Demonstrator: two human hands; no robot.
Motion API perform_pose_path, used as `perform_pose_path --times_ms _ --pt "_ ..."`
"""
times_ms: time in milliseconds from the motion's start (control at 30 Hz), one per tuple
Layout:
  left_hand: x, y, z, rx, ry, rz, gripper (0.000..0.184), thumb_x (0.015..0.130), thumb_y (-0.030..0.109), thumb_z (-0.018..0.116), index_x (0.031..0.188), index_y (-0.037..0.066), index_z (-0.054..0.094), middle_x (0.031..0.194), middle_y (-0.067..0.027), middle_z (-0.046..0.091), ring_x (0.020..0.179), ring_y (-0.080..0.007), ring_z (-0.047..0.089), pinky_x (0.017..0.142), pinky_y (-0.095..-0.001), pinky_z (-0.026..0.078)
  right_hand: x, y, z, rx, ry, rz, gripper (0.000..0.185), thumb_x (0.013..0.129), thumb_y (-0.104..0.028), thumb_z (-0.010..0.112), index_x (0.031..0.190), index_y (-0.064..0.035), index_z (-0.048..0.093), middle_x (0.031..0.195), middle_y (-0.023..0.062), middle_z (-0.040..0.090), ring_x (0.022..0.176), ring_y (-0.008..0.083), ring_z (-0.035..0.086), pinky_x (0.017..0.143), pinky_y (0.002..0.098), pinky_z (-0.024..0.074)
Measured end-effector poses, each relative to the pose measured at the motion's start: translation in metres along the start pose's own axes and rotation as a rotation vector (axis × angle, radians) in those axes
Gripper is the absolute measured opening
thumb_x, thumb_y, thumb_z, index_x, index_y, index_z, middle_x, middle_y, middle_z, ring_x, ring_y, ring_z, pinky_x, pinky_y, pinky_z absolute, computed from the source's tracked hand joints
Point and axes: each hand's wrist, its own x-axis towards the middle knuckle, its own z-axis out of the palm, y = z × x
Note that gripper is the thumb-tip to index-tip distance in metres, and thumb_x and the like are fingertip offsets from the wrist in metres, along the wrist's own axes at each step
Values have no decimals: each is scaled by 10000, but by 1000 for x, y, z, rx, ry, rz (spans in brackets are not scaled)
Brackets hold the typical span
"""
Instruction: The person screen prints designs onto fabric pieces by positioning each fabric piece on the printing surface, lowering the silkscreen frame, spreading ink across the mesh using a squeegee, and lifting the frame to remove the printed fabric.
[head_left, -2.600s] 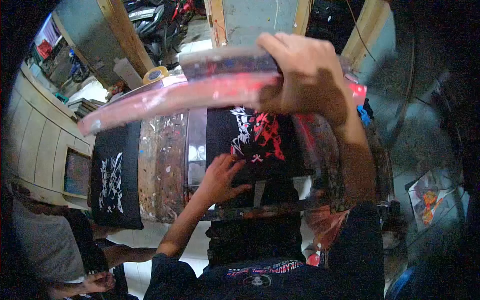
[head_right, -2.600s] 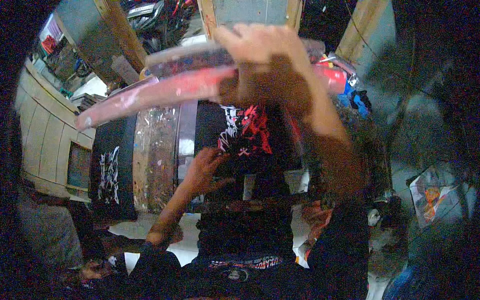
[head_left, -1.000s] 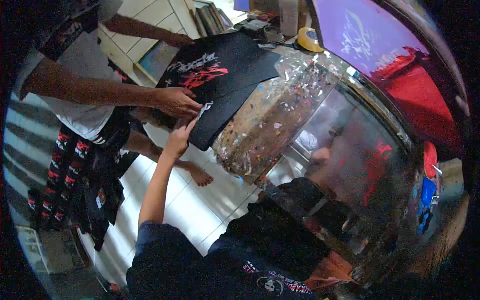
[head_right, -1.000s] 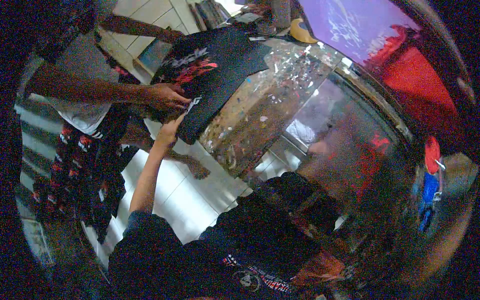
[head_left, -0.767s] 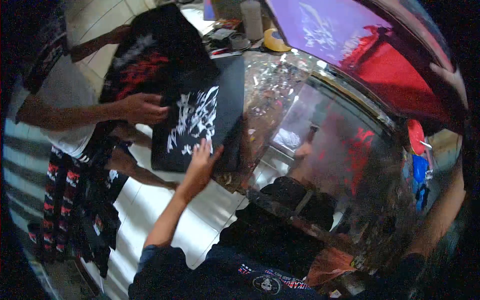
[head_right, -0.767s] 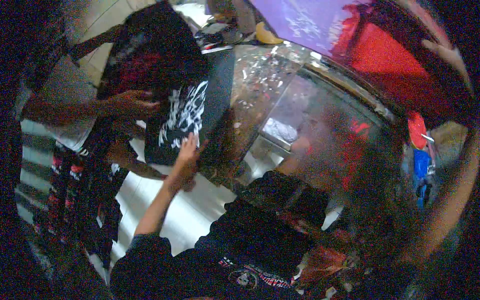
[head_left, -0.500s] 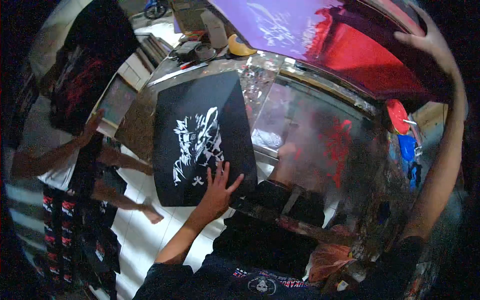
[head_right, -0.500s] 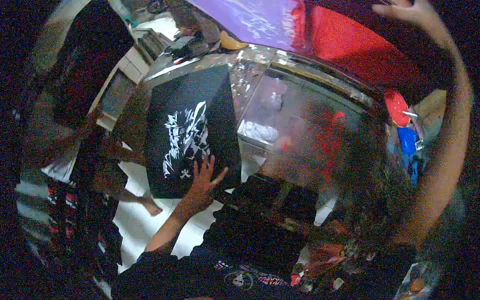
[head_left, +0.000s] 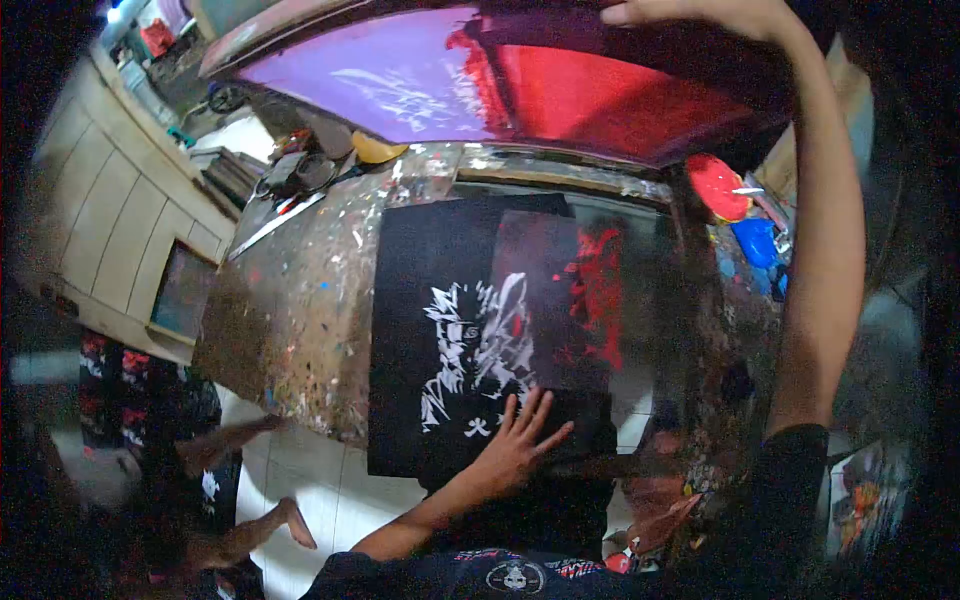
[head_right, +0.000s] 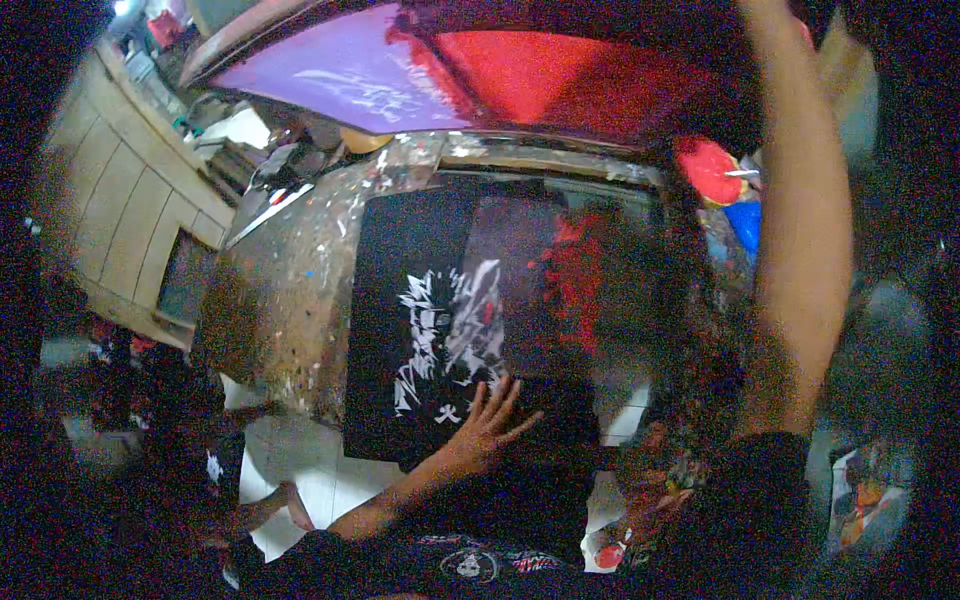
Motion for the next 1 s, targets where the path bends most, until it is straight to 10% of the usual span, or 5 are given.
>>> perform_pose_path --times_ms 600,767,833,933,1000 --pt "90 41 22 11 59 80 765 889 365 681 1572 146 416 1609 -304 323 1505 -492 287 1240 -603 213 3 -6 -18 -83 -141 115 1271 523 -761 831 1347 168 559 1376 358 580 1262 425 608 1101 400 474" --pt "155 26 -141 -17 -404 -91 352 896 379 681 1063 70 704 1152 -267 685 1056 -397 687 890 -494 568 6 9 -3 -130 12 102 1288 510 -772 827 1357 160 556 1354 356 597 1244 425 622 1090 399 479" --pt "222 -49 -112 -193 102 -100 387 930 386 664 906 0 681 986 -253 699 908 -393 695 728 -514 555 14 16 2 -165 20 109 1297 508 -781 821 1364 155 554 1350 356 600 1243 425 624 1090 401 477" --pt "331 -161 -39 300 497 -25 628 999 516 542 1334 -10 607 1433 -293 539 1344 -413 521 1119 -532 400 14 14 -4 -155 -8 96 1291 507 -797 812 1346 153 571 1326 356 615 1214 425 640 1077 406 487" --pt "369 -190 -32 199 261 -191 777 1005 580 485 1458 -50 464 1561 -278 399 1448 -453 373 1210 -545 253 18 16 -8 -137 -38 64 1273 508 -806 807 1323 148 594 1301 350 633 1181 424 656 1060 409 499"
